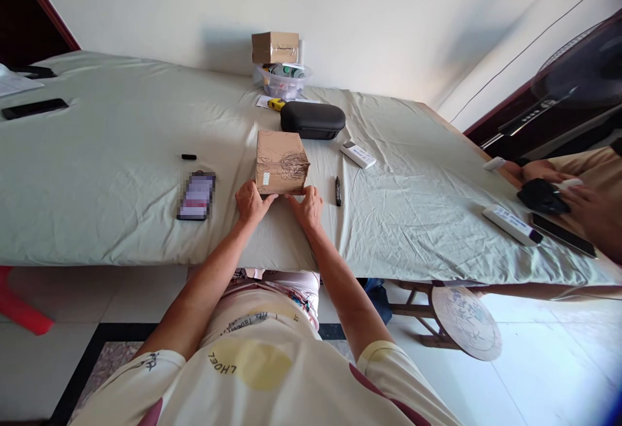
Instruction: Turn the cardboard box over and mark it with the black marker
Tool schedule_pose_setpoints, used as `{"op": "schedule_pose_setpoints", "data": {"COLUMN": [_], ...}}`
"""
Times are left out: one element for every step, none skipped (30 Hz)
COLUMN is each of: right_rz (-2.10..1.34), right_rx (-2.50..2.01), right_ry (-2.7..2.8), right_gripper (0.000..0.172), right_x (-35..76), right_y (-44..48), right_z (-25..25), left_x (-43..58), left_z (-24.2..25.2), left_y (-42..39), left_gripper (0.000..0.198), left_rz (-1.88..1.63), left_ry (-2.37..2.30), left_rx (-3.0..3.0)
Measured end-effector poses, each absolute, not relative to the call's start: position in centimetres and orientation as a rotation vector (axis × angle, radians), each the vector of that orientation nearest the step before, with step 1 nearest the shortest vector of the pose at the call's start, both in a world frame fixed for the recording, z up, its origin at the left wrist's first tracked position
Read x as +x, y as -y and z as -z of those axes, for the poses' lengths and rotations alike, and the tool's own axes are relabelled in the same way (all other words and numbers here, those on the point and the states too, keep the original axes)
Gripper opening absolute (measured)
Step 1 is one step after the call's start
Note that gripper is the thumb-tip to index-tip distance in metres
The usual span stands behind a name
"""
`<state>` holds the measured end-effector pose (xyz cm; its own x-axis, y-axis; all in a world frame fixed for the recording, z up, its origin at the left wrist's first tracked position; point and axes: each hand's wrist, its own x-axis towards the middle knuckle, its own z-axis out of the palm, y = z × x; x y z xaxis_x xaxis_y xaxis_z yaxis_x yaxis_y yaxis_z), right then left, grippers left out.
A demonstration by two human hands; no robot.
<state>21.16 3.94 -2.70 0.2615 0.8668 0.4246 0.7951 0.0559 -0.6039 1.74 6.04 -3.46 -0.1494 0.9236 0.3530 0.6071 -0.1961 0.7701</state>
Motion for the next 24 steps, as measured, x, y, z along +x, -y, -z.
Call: {"op": "schedule_pose_setpoints", "data": {"right_rz": [-0.14, -0.167, -0.193, -0.216, -0.234, -0.249, -0.26, -0.267, -0.271, -0.272, -0.269, -0.265, -0.261, -0.258, -0.256, -0.255, -0.254, -0.253, -0.251, -0.25, -0.251, -0.252, -0.251, -0.247], "right_rx": [-1.688, -1.645, -1.61, -1.586, -1.572, -1.564, -1.56, -1.56, -1.564, -1.572, -1.582, -1.592, -1.601, -1.608, -1.615, -1.622, -1.632, -1.646, -1.663, -1.68, -1.696, -1.709, -1.714, -1.71], "right_ry": [1.541, 1.555, 1.57, 1.582, 1.591, 1.597, 1.6, 1.604, 1.609, 1.615, 1.623, 1.631, 1.642, 1.657, 1.676, 1.699, 1.725, 1.751, 1.775, 1.796, 1.814, 1.826, 1.832, 1.832], "right_gripper": [0.044, 0.039, 0.034, 0.03, 0.025, 0.022, 0.019, 0.018, 0.018, 0.018, 0.018, 0.018, 0.019, 0.019, 0.019, 0.019, 0.019, 0.02, 0.02, 0.021, 0.022, 0.023, 0.023, 0.024], "right_x": [21.3, 21.5, 21.6, 21.7, 21.8, 21.9, 22.0, 22.0, 22.0, 22.0, 22.0, 21.9, 21.9, 21.9, 21.8, 21.8, 21.8, 21.7, 21.6, 21.6, 21.5, 21.4, 21.3, 21.2], "right_y": [-4.0, -4.0, -4.1, -4.2, -4.2, -4.3, -4.3, -4.4, -4.4, -4.4, -4.4, -4.4, -4.3, -4.2, -4.1, -4.0, -3.9, -3.8, -3.7, -3.6, -3.5, -3.5, -3.4, -3.4], "right_z": [2.7, 2.7, 2.7, 2.7, 2.6, 2.6, 2.5, 2.5, 2.4, 2.3, 2.3, 2.2, 2.1, 2.0, 1.9, 1.8, 1.7, 1.6, 1.5, 1.4, 1.4, 1.3, 1.3, 1.3], "left_x": [1.7, 1.6, 1.5, 1.4, 1.3, 1.2, 1.1, 1.1, 1.0, 1.0, 1.0, 1.0, 1.0, 1.0, 1.0, 1.1, 1.1, 1.1, 1.0, 1.0, 0.9, 0.9, 0.8, 0.8], "left_z": [3.5, 3.5, 3.6, 3.7, 3.9, 4.0, 4.1, 4.3, 4.4, 4.4, 4.5, 4.4, 4.4, 4.3, 4.2, 4.0, 3.9, 3.8, 3.6, 3.5, 3.4, 3.2, 3.1, 3.0], "left_y": [-6.1, -6.2, -6.3, -6.5, -6.6, -6.7, -6.8, -6.9, -7.0, -7.1, -7.1, -7.1, -7.1, -7.1, -7.0, -6.9, -6.8, -6.8, -6.7, -6.6, -6.6, -6.6, -6.6, -6.6], "left_gripper": [0.065, 0.064, 0.063, 0.062, 0.061, 0.06, 0.06, 0.06, 0.06, 0.06, 0.06, 0.06, 0.059, 0.059, 0.059, 0.06, 0.06, 0.059, 0.057, 0.054, 0.052, 0.05, 0.049, 0.047], "left_rz": [-1.26, -1.249, -1.247, -1.256, -1.275, -1.3, -1.326, -1.351, -1.374, -1.396, -1.416, -1.435, -1.453, -1.468, -1.48, -1.49, -1.5, -1.515, -1.536, -1.565, -1.599, -1.635, -1.67, -1.699], "left_ry": [-1.725, -1.72, -1.71, -1.698, -1.682, -1.662, -1.64, -1.617, -1.599, -1.588, -1.587, -1.589, -1.585, -1.565, -1.532, -1.493, -1.459, -1.438, -1.432, -1.439, -1.451, -1.462, -1.471, -1.48], "left_rx": [1.759, 1.741, 1.726, 1.713, 1.7, 1.687, 1.677, 1.671, 1.669, 1.671, 1.679, 1.688, 1.696, 1.701, 1.703, 1.701, 1.693, 1.681, 1.666, 1.651, 1.637, 1.626, 1.62, 1.618]}}
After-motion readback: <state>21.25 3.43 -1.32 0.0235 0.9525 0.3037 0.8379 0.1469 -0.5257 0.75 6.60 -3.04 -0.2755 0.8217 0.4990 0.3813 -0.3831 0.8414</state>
